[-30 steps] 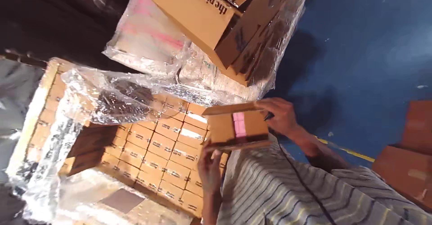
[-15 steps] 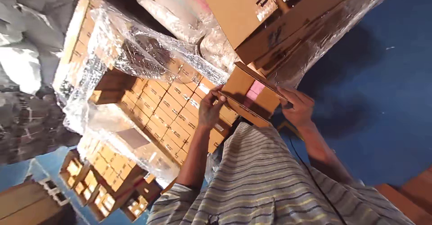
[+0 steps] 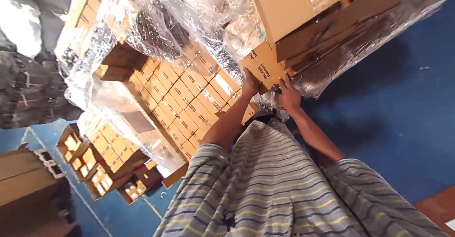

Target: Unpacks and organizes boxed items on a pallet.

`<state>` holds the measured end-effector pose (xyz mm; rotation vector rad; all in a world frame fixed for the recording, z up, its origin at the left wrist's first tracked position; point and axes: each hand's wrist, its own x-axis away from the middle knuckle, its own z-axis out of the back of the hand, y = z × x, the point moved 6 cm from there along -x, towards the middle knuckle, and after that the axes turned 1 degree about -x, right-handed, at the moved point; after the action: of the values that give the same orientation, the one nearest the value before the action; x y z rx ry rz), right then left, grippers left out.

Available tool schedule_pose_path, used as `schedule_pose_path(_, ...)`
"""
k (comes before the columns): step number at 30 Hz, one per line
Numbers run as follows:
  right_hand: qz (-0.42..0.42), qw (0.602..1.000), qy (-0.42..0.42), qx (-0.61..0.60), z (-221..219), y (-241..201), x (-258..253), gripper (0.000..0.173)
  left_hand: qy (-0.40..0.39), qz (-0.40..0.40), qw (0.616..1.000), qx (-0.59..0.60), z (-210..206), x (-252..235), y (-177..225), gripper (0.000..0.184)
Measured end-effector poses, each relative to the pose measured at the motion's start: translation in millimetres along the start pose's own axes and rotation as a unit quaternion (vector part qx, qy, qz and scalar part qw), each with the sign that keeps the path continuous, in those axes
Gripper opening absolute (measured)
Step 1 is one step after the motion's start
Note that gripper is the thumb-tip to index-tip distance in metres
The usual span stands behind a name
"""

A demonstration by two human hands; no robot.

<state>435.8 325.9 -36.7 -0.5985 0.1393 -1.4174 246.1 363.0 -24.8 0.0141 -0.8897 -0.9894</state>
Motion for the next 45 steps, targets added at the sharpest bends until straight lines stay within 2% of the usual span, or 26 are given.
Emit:
schedule_pose_path(2, -0.007, 1.0, -0.008, -0.005, 2.6, -2.9, -1.5, 0.072, -0.01, -0.017, 1.0, 0.02, -0.3, -3.7, -2.2, 0.114)
schedule_pose_path(4, 0.001, 0.999, 0.009, -0.031, 9.7, -3.8, -0.2, 0.071, -0.02, -0.064, 0.992, 0.107, 2.8, -7.4, -10.1, 0.111)
schedule_pose_path(6, 0.036, 0.995, 0.062, -0.064, 17.4, 0.1, 13.7, 0.064, -0.016, -0.123, 0.973, 0.192, 15.8, 6.9, -27.1, 0.09)
schedule_pose_path(9, 0.061, 0.988, 0.107, -0.097, 25.0, 12.7, 46.9, 0.051, 0.094, -0.188, 0.952, 0.224, 55.0, 52.7, -80.6, 0.05)
schedule_pose_path(11, 0.053, 0.986, 0.105, -0.119, 21.4, 24.5, 70.3, 0.042, 0.187, -0.146, 0.944, 0.229, 71.2, 80.3, -145.8, 0.041)
schedule_pose_path(13, 0.053, 0.985, 0.094, -0.134, 14.5, 31.6, 91.9, 0.056, 0.251, -0.047, 0.943, 0.212, 72.6, 102.4, -218.3, 0.043)
schedule_pose_path(15, 0.068, 0.986, 0.031, -0.146, 3.9, 21.2, 110.5, 0.07, 0.284, 0.07, 0.939, 0.179, 66.6, 120.8, -289.2, 0.049)
schedule_pose_path(18, 0.12, 0.978, -0.046, -0.162, -12.1, -28.5, 130.3, 0.056, 0.249, 0.189, 0.941, 0.132, 49.2, 149.2, -360.5, 0.062)
schedule_pose_path(21, 0.184, 0.959, -0.156, -0.15, -31.4, -97.1, 136.3, 0.046, 0.18, 0.179, 0.957, 0.138, 13.0, 146.0, -404.8, 0.069)
schedule_pose_path(24, 0.248, 0.938, -0.215, -0.113, -69.9, -171.5, 131.2, 0.038, 0.181, 0.141, 0.965, 0.129, -1.4, 133.8, -425.1, 0.096)
schedule_pose_path(27, 0.25, 0.927, -0.279, -0.024, -126.6, -242.4, 117.9, 0.034, 0.164, 0.113, 0.976, 0.091, 14.9, 121.0, -430.7, 0.111)
schedule_pose_path(30, 0.267, 0.919, -0.28, 0.081, -186.6, -301.2, 93.0, 0.033, 0.121, 0.101, 0.983, 0.093, 29.3, 106.0, -436.8, 0.114)
schedule_pose_path(32, 0.272, 0.913, -0.268, 0.142, -218.7, -330.8, 76.3, 0.033, 0.109, 0.093, 0.981, 0.128, 34.5, 101.7, -438.3, 0.105)
schedule_pose_path(34, 0.275, 0.903, -0.266, 0.195, -248.0, -350.7, 60.5, 0.034, 0.103, 0.079, 0.979, 0.156, 34.8, 99.1, -440.2, 0.096)
schedule_pose_path(37, 0.298, 0.874, -0.291, 0.252, -278.9, -366.0, 49.0, 0.03, 0.101, 0.058, 0.974, 0.195, 23.6, 102.0, -448.5, 0.094)
schedule_pose_path(40, 0.311, 0.828, -0.365, 0.292, -291.8, -379.9, 41.9, 0.03, 0.12, 0.044, 0.967, 0.219, 21.8, 108.1, -453.1, 0.094)
schedule_pose_path(45, 0.369, 0.74, -0.439, 0.351, -308.5, -400.1, 28.9, 0.025, 0.13, 0.026, 0.96, 0.247, 16.0, 109.5, -457.0, 0.1)
